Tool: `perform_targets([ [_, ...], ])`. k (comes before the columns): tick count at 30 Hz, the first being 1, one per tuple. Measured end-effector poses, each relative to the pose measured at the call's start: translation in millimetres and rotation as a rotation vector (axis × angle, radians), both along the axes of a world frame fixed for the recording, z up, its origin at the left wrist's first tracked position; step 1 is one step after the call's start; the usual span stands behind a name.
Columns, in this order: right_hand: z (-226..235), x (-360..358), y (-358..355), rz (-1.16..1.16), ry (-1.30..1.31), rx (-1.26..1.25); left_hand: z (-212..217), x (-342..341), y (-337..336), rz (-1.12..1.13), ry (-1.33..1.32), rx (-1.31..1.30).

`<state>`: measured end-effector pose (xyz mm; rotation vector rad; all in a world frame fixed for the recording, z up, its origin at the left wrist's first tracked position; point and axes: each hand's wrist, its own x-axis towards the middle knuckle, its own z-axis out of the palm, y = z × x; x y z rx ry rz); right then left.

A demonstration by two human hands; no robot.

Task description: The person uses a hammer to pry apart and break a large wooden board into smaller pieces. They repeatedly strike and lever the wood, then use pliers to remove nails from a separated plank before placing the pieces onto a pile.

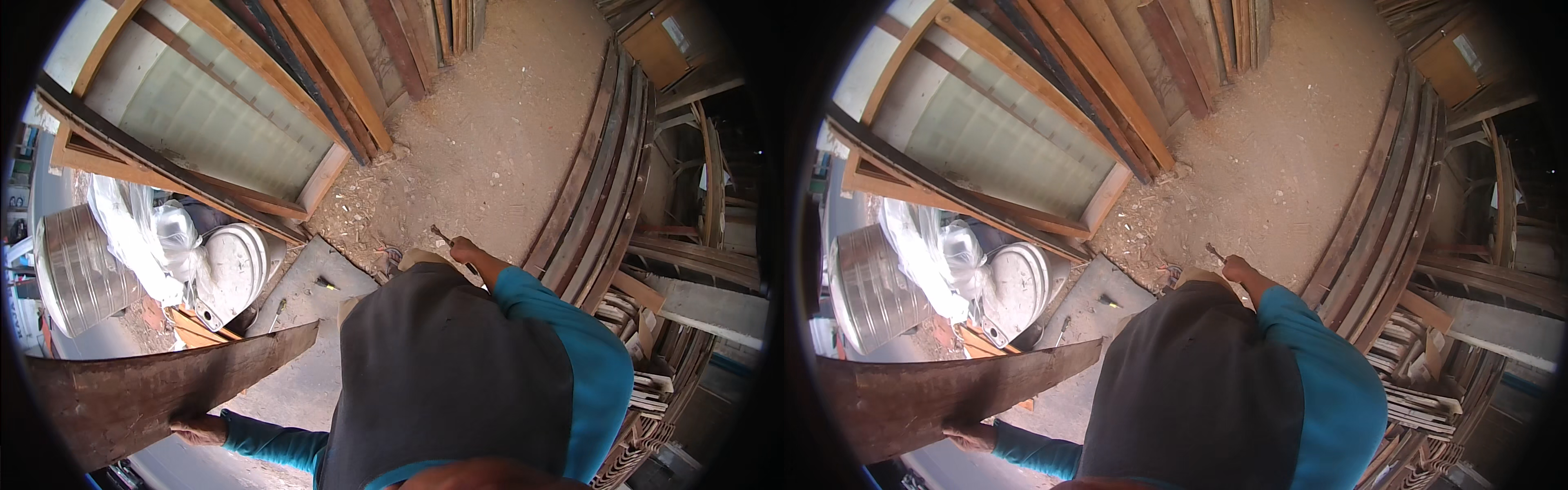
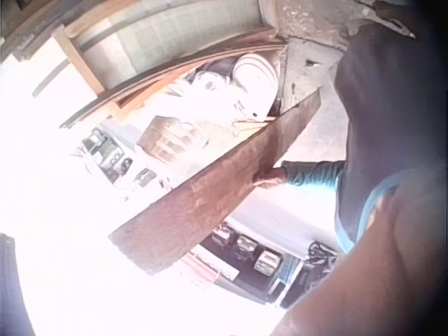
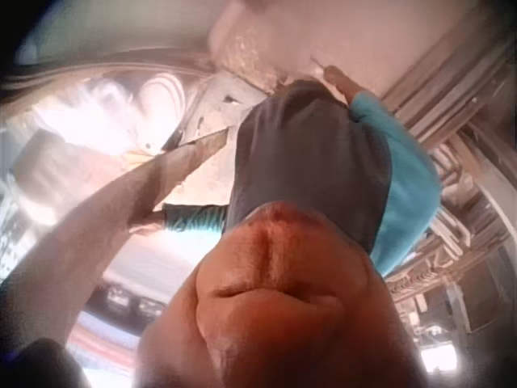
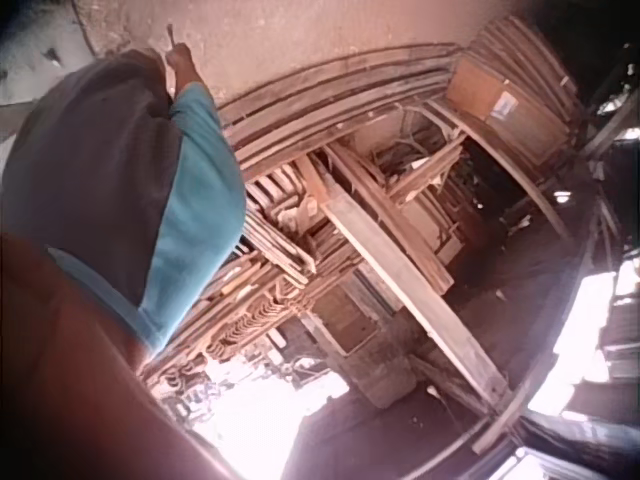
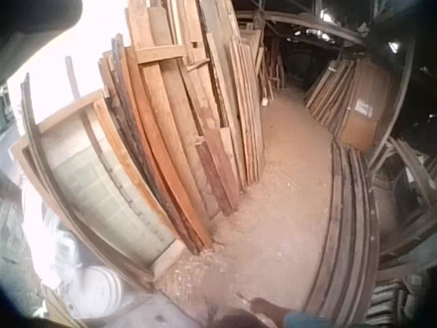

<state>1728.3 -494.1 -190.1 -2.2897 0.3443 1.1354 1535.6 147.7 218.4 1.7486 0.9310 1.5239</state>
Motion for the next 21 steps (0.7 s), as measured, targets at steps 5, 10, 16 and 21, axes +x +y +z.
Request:
perform_targets([
  [5,25,85,-50,-0.182,-0.032,0.073,69,184,-88,-0.318,0.076,0.080],
  [10,25,156,-99,-0.393,-0.310,0.109,154,321,-168,-0.470,0.093,0.120],
  [16,31,190,-146,-0.500,-0.230,0.120,193,460,-249,-0.335,-0.127,0.297],
  [21,-4,182,-235,-0.677,-0.215,-0.137,207,594,-403,-0.736,-0.464,0.039],
])
